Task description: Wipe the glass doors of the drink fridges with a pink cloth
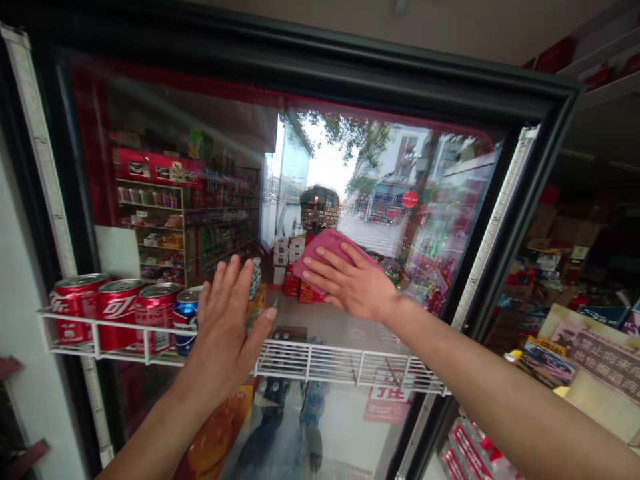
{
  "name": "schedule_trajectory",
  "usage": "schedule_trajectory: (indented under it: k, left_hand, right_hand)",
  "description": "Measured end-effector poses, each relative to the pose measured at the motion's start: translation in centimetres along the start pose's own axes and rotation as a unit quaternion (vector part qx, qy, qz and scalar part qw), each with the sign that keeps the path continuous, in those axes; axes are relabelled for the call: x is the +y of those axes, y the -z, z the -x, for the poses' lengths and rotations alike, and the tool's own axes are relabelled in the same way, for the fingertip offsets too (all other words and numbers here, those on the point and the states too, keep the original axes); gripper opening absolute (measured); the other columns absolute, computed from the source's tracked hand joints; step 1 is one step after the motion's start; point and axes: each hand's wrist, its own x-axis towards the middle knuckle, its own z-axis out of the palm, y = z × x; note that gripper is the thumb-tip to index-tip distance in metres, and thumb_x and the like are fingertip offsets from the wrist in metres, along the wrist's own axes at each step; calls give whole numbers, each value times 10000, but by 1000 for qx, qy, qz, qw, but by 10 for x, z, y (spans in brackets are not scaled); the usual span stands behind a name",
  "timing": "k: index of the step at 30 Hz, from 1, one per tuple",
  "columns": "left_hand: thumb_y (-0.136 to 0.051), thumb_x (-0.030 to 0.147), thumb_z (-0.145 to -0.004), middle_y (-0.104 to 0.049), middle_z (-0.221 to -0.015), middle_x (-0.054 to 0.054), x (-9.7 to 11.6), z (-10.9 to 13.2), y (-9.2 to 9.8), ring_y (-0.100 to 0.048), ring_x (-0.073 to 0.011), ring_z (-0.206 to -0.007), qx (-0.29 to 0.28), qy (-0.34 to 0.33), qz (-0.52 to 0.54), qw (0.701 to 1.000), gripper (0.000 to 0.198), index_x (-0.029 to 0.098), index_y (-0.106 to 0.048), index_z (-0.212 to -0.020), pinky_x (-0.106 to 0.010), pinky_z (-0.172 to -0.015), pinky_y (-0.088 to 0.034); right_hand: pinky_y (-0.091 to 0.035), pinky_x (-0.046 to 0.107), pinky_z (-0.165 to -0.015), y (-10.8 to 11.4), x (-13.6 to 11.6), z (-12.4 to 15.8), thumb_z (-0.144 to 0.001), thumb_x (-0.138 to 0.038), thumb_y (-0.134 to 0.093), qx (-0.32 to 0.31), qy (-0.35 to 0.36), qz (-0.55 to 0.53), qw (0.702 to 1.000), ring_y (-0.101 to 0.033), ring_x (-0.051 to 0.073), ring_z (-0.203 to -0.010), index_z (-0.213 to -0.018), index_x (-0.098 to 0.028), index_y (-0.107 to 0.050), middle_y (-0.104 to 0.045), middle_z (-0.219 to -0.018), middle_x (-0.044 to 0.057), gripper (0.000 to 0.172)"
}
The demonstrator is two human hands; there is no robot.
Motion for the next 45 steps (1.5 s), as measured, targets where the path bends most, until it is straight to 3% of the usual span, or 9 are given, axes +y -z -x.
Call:
schedule_trajectory:
  k: [3,6,10,16,21,24,28,36,45]
  left_hand:
    - [-499,451,-1125,-161,-1892,-158,-6,3,6,-98,-373,-1766,-6,7,-3,1000,824,286,-76,-1813,-742,-1373,-196]
    - [-507,446,-1121,-153,-1894,-151,-15,6,18,-92,-378,-1766,-5,13,-7,1000,840,291,-57,-1814,-745,-1370,-215]
    - [-505,449,-1117,-166,-1895,-131,-23,10,30,-106,-373,-1766,7,17,-13,1000,846,318,-45,-1815,-736,-1372,-233]
    - [-485,470,-1117,-179,-1892,-137,-21,12,27,-133,-376,-1762,19,8,-12,1000,826,310,-75,-1817,-723,-1380,-210]
    - [-493,483,-1109,-164,-1894,-148,-10,8,14,-140,-397,-1758,3,-5,8,1000,846,302,-68,-1818,-718,-1382,-194]
    - [-484,489,-1110,-164,-1892,-161,1,5,6,-137,-408,-1757,-6,-15,18,1000,841,291,-75,-1818,-721,-1379,-191]
    - [-474,498,-1113,-152,-1895,-154,20,1,-6,-134,-415,-1757,-13,-27,29,999,835,297,-73,-1817,-723,-1373,-204]
    - [-468,469,-1120,-175,-1888,-172,53,-7,-30,-147,-398,-1757,-21,-64,41,997,809,276,-100,-1814,-707,-1375,-207]
    - [-476,453,-1116,-185,-1890,-145,60,-14,-36,-158,-383,-1758,-8,-79,58,995,816,293,-90,-1817,-685,-1379,-218]
  right_hand:
    - [-141,621,-1439,0,0,31,-1074,-363,-624,27,-59,47,997,-272,275,-1734,-1792,-343,-221,-418,-1803,10,823]
    - [-157,687,-1414,-6,-13,26,-1055,-335,-643,54,-125,59,989,-272,327,-1732,-1784,-328,-268,-435,-1791,52,820]
    - [-84,701,-1426,-18,-43,-33,-1060,-331,-619,87,-158,29,983,-208,347,-1749,-1798,-283,-263,-392,-1813,62,820]
    - [-107,666,-1440,-30,-80,-142,-1120,-329,-505,41,-92,-24,995,-145,328,-1763,-1781,-217,-315,-244,-1876,50,697]
    - [-133,558,-1461,-24,-83,-166,-1155,-298,-349,-19,-19,50,998,-144,249,-1764,-1777,-217,-327,-219,-1887,-10,628]
    - [-136,532,-1462,-15,-71,-142,-1173,-321,-301,-37,-15,65,997,-139,227,-1764,-1786,-228,-303,-202,-1889,-25,620]
    - [-116,585,-1451,-8,-46,-84,-1171,-396,-375,-18,-61,49,997,-139,269,-1765,-1794,-226,-274,-205,-1890,4,653]
    - [-55,629,-1429,-1,-8,45,-1089,-497,-614,21,-235,64,970,-256,359,-1730,-1774,-282,-353,-386,-1827,71,763]
    - [-119,649,-1406,9,22,114,-1074,-489,-574,37,-395,135,908,-212,387,-1741,-1760,-221,-384,-354,-1840,121,761]
